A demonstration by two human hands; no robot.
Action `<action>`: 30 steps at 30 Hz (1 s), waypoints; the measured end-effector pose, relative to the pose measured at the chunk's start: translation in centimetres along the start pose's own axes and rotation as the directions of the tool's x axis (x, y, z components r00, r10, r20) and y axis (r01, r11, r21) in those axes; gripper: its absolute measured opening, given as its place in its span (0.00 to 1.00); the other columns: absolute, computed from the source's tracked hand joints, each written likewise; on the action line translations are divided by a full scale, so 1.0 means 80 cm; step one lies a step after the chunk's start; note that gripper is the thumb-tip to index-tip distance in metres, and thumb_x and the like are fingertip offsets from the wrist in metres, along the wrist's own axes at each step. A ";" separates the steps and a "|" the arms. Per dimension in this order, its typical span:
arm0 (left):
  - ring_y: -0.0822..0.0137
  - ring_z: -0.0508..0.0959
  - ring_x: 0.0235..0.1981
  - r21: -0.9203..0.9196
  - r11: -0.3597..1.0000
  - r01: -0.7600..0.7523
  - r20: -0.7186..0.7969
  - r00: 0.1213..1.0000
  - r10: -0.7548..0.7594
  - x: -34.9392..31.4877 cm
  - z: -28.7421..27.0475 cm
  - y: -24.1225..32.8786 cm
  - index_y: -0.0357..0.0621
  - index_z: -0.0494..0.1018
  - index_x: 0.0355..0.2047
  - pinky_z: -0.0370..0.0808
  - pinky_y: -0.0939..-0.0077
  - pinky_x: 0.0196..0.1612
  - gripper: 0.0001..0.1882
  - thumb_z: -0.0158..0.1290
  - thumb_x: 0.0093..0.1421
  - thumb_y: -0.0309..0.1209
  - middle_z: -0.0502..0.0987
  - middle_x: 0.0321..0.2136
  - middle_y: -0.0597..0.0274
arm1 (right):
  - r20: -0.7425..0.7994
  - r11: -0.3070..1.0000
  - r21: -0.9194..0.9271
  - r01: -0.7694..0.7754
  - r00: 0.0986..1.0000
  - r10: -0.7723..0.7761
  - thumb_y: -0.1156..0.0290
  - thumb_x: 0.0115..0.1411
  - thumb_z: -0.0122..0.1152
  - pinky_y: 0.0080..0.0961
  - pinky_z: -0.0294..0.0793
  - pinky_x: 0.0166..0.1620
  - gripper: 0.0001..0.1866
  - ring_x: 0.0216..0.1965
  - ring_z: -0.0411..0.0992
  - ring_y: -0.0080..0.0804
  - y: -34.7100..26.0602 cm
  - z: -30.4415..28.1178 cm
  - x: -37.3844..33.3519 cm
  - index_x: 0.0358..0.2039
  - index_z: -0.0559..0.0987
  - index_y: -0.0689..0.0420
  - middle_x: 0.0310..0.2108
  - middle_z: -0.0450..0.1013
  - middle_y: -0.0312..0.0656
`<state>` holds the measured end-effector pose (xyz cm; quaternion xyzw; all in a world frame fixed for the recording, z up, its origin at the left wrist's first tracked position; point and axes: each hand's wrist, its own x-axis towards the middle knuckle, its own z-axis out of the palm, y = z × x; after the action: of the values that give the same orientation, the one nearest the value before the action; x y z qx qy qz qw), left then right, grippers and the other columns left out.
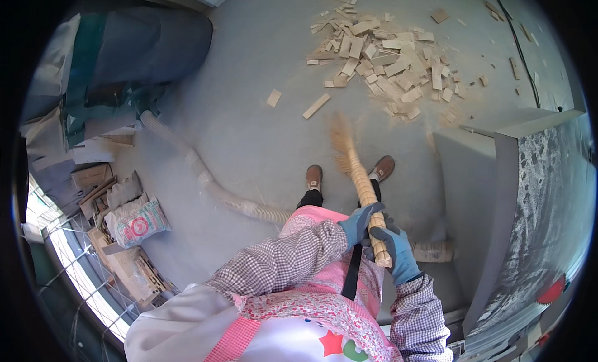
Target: The person sweeps scattered wood shavings on a workshop floor using a broom and a dustpan. They gather the debris into a pile and then scoop it into the dustpan. Another person is visible in the background working with wood.
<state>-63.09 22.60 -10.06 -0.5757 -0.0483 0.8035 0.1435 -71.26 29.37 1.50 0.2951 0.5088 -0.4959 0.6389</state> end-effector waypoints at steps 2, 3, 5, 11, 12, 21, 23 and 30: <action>0.63 0.72 0.24 0.073 0.997 -0.040 0.095 0.995 0.033 -0.015 0.012 0.011 0.38 0.63 0.32 0.73 0.68 0.27 0.14 0.53 0.47 0.31 0.70 0.24 0.57 | -0.029 0.999 -0.013 0.036 0.999 -0.037 0.71 0.50 0.50 0.18 0.70 0.15 0.17 0.15 0.68 0.29 0.005 0.010 -0.008 0.40 0.64 0.63 0.22 0.68 0.46; 0.63 0.73 0.24 0.114 0.993 -0.022 0.121 0.993 0.008 -0.023 0.011 0.014 0.38 0.63 0.32 0.73 0.69 0.27 0.15 0.53 0.47 0.31 0.69 0.24 0.57 | -0.082 0.997 0.013 0.071 0.994 -0.070 0.72 0.49 0.50 0.20 0.70 0.15 0.15 0.14 0.68 0.30 0.017 0.018 -0.011 0.38 0.64 0.62 0.21 0.68 0.45; 0.64 0.72 0.24 0.124 0.991 -0.055 0.184 0.982 0.032 -0.049 0.005 0.022 0.39 0.62 0.32 0.73 0.70 0.27 0.15 0.54 0.47 0.31 0.69 0.24 0.57 | -0.116 0.992 -0.046 0.116 0.986 -0.121 0.72 0.49 0.50 0.21 0.70 0.15 0.15 0.13 0.67 0.30 0.034 0.042 -0.021 0.38 0.64 0.62 0.20 0.68 0.44; 0.64 0.72 0.31 0.339 0.903 -0.264 0.414 0.904 0.109 -0.172 -0.056 0.092 0.39 0.61 0.41 0.72 0.72 0.35 0.23 0.48 0.52 0.44 0.69 0.31 0.59 | -0.030 0.962 -0.122 0.244 0.968 -0.249 0.72 0.48 0.51 0.21 0.70 0.15 0.23 0.12 0.66 0.29 0.056 0.143 -0.068 0.46 0.61 0.60 0.21 0.68 0.45; 0.63 0.73 0.32 0.437 0.883 -0.169 0.313 0.949 0.027 -0.199 -0.074 0.121 0.41 0.61 0.43 0.72 0.71 0.36 0.24 0.46 0.52 0.46 0.69 0.33 0.57 | 0.001 0.968 -0.117 0.224 0.974 -0.226 0.72 0.48 0.51 0.20 0.70 0.15 0.24 0.12 0.66 0.29 0.053 0.152 -0.074 0.47 0.60 0.60 0.22 0.68 0.46; 0.60 0.72 0.33 0.322 0.632 -0.705 -0.263 0.575 0.775 -0.300 -0.388 0.278 0.48 0.59 0.45 0.72 0.67 0.35 0.22 0.47 0.52 0.42 0.69 0.37 0.53 | 0.155 0.956 -0.221 0.190 0.975 -0.158 0.76 0.47 0.54 0.23 0.74 0.20 0.29 0.22 0.71 0.31 0.014 0.229 -0.075 0.50 0.57 0.59 0.29 0.67 0.44; 0.60 0.73 0.32 0.329 0.648 -0.687 -0.377 0.534 0.757 -0.311 -0.409 0.272 0.48 0.58 0.45 0.72 0.67 0.33 0.23 0.47 0.52 0.42 0.69 0.36 0.53 | 0.160 0.954 -0.236 0.186 0.976 -0.150 0.76 0.47 0.54 0.23 0.74 0.20 0.28 0.22 0.71 0.31 -0.007 0.236 -0.081 0.50 0.59 0.59 0.30 0.68 0.44; 0.64 0.73 0.27 0.251 0.691 -0.678 -0.368 0.594 0.716 -0.304 -0.305 0.260 0.47 0.60 0.43 0.71 0.74 0.28 0.20 0.49 0.52 0.40 0.70 0.32 0.55 | 0.184 0.879 -0.434 0.196 0.975 -0.126 0.74 0.46 0.54 0.22 0.73 0.22 0.30 0.26 0.70 0.29 -0.121 0.213 -0.059 0.52 0.57 0.59 0.32 0.65 0.43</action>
<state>-36.62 -6.29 -1.08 -0.7066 0.2478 0.6454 -0.1508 -74.15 12.69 12.42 0.0578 0.5829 -0.4371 0.6825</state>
